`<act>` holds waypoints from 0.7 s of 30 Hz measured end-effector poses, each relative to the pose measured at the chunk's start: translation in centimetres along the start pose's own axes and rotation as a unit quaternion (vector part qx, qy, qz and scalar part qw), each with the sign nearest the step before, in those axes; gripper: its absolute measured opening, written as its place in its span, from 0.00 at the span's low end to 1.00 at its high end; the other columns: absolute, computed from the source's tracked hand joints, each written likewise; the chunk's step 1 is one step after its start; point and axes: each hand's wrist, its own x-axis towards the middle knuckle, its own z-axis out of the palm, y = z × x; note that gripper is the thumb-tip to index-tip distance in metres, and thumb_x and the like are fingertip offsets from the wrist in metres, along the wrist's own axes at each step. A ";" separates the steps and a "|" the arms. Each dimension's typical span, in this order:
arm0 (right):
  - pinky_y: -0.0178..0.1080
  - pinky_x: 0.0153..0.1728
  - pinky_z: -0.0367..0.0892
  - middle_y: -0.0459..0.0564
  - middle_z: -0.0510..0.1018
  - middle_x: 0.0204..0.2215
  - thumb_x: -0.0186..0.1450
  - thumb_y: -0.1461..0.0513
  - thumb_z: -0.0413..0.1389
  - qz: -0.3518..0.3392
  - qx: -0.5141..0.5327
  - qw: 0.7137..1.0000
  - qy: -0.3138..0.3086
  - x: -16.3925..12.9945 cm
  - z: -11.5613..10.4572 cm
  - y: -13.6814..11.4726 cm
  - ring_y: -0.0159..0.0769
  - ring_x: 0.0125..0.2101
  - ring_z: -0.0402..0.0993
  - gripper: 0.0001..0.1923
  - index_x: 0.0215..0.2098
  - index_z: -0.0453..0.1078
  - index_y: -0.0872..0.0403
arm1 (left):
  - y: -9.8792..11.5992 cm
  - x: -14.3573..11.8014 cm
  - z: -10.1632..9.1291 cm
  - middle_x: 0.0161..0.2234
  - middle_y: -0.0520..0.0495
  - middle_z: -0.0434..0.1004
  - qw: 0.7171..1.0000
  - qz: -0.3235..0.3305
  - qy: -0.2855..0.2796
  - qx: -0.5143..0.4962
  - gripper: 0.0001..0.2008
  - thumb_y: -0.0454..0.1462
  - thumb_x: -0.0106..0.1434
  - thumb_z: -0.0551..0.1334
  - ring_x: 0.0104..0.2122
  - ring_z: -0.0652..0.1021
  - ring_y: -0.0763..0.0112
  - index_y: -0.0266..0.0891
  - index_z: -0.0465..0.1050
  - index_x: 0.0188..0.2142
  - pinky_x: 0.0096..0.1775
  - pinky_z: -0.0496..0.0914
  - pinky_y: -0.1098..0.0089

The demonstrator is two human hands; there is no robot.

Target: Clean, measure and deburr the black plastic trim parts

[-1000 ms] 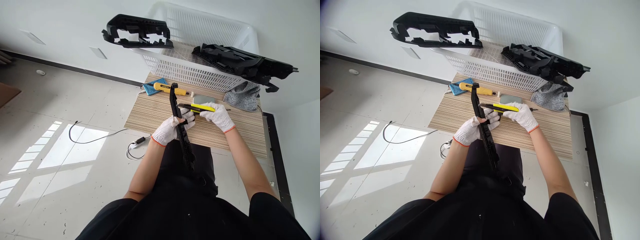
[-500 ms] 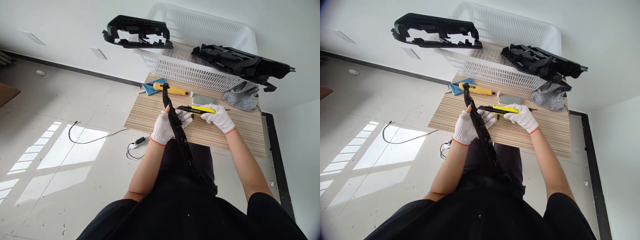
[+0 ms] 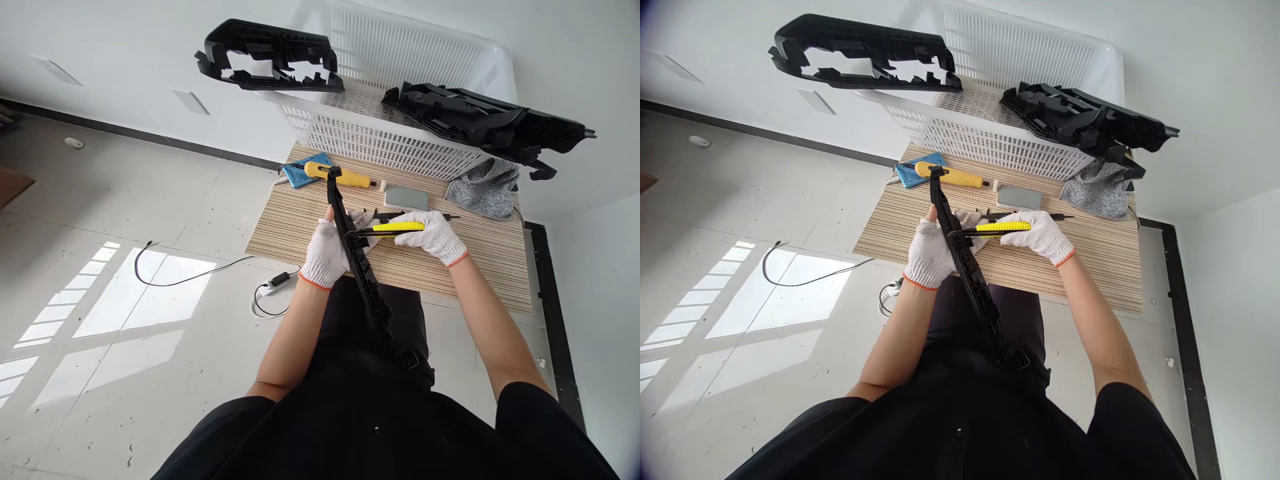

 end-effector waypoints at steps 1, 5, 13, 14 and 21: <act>0.39 0.36 0.77 0.51 0.87 0.40 0.48 0.55 0.77 -0.008 -0.005 1.000 0.013 0.1 0.0 0.1 0.41 0.38 0.81 0.24 0.42 0.86 0.53 | 0.0 0.0 0.1 0.43 0.44 0.85 1.000 -0.001 0.003 0.002 0.20 0.54 0.72 0.58 0.57 0.81 0.55 0.42 0.74 0.35 0.59 0.76 0.48; 0.38 0.35 0.77 0.51 0.86 0.40 0.46 0.54 0.78 -0.020 0.005 0.999 0.033 0.2 0.1 0.2 0.41 0.38 0.81 0.24 0.41 0.86 0.52 | 0.0 -0.1 0.2 0.43 0.45 0.84 1.000 0.000 0.004 -0.019 0.19 0.51 0.74 0.56 0.55 0.81 0.58 0.42 0.75 0.36 0.61 0.75 0.50; 0.36 0.21 0.62 0.50 0.82 0.30 0.48 0.53 0.76 0.011 -0.004 0.999 0.044 0.2 -0.2 0.2 0.30 0.23 0.67 0.22 0.37 0.85 0.55 | -0.1 0.1 -0.2 0.45 0.44 0.82 1.000 0.001 -0.016 0.001 0.20 0.56 0.70 0.59 0.58 0.79 0.54 0.44 0.74 0.37 0.58 0.77 0.50; 0.36 0.21 0.62 0.49 0.82 0.30 0.48 0.53 0.76 0.008 -0.013 0.999 0.031 0.2 -0.2 0.2 0.30 0.23 0.67 0.22 0.37 0.85 0.55 | -0.2 0.2 -0.3 0.45 0.43 0.82 1.000 0.009 -0.026 0.005 0.21 0.57 0.69 0.60 0.58 0.78 0.53 0.44 0.74 0.37 0.58 0.77 0.50; 0.39 0.27 0.68 0.52 0.84 0.34 0.52 0.52 0.74 -0.010 -0.064 0.997 0.046 0.1 0.2 -0.1 0.35 0.28 0.71 0.21 0.41 0.86 0.54 | -0.9 0.6 -1.0 0.52 0.43 0.78 0.993 0.115 0.002 0.034 0.24 0.58 0.72 0.50 0.62 0.74 0.58 0.47 0.76 0.44 0.64 0.71 0.58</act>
